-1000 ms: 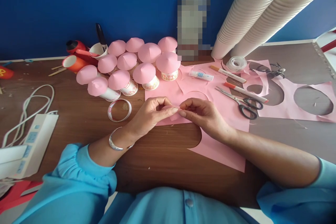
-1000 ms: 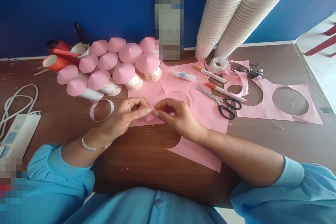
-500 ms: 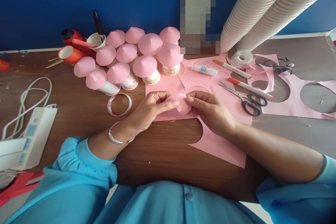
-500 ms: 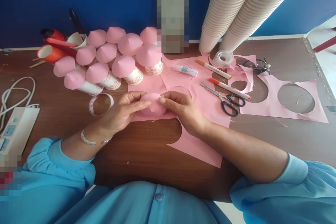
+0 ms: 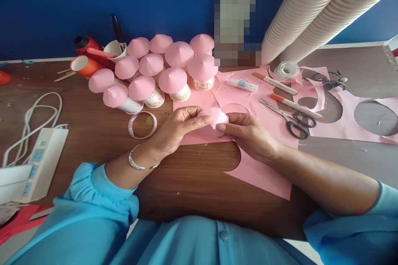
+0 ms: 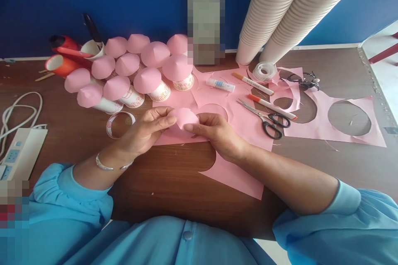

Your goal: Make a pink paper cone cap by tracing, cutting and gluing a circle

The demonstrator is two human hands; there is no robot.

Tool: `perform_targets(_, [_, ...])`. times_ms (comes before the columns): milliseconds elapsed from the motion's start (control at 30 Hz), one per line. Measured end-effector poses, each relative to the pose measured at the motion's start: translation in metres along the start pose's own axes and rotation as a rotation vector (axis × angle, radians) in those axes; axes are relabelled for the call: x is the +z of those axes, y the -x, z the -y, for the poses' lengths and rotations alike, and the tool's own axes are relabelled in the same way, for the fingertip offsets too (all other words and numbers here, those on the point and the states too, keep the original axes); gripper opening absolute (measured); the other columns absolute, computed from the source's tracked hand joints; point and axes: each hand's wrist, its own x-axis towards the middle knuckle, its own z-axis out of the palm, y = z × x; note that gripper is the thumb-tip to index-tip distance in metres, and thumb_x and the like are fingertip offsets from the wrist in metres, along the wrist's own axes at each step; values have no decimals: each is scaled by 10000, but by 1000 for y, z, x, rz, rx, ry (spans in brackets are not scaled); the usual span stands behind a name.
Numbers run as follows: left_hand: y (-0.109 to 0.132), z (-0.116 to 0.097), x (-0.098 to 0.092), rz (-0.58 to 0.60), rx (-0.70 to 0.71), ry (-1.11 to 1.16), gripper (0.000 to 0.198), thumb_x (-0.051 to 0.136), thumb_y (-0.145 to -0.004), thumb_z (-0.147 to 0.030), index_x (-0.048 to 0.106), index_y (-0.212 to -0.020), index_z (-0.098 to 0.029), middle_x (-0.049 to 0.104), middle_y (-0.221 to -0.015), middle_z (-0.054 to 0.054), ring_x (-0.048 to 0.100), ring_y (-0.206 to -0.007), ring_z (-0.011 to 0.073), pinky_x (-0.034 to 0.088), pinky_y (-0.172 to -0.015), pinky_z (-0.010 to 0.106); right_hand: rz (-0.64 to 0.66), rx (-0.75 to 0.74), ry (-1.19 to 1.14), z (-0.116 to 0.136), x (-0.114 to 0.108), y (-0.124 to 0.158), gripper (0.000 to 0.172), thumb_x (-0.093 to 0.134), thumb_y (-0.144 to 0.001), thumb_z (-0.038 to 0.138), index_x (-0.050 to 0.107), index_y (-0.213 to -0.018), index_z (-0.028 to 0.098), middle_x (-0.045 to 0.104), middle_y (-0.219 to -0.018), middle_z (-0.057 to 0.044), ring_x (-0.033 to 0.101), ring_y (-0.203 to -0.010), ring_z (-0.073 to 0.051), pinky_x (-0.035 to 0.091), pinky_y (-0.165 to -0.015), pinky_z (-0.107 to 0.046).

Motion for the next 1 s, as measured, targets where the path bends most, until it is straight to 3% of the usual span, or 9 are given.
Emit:
perform_targets(200, [-3,0,1,73,-17,-7,255,824,-844,-394,806,-973,-174,768,-945,36,673,-967,216,505,-923,319,31,-34,-30,2,2,-1,308,949,-694,419,800,-790,166,734,-798,-14,630,-752,-125,493,-721,-240])
perform_targets(367, [-2,1,3,94,-32,70,242,814,-847,-369,826,-989,-174,799,-965,47,704,-956,221,530,-911,315,79,-15,-109,1,3,1,279,934,-730,394,805,-811,160,746,-734,-15,650,-663,-116,509,-652,-222])
perform_targets(600, [0,1,5,76,-105,160,264,842,-812,-357,833,-996,-168,805,-961,58,711,-923,209,566,-867,302,167,23,-187,-4,4,1,256,876,-806,390,803,-864,151,780,-777,-54,710,-697,-168,581,-731,-288])
perform_targets(833, [3,-1,7,69,-174,170,350,862,-781,-417,821,-1031,-176,785,-970,68,701,-920,229,597,-801,328,168,10,-190,-6,3,2,226,859,-826,372,799,-846,156,778,-777,-45,713,-729,-154,578,-739,-255])
perform_targets(1000, [2,0,9,64,-139,125,332,857,-771,-383,818,-1004,-149,774,-965,76,687,-936,232,576,-814,322,173,-5,-185,-6,3,2,244,880,-806,379,802,-841,151,780,-770,-48,713,-713,-156,576,-719,-253])
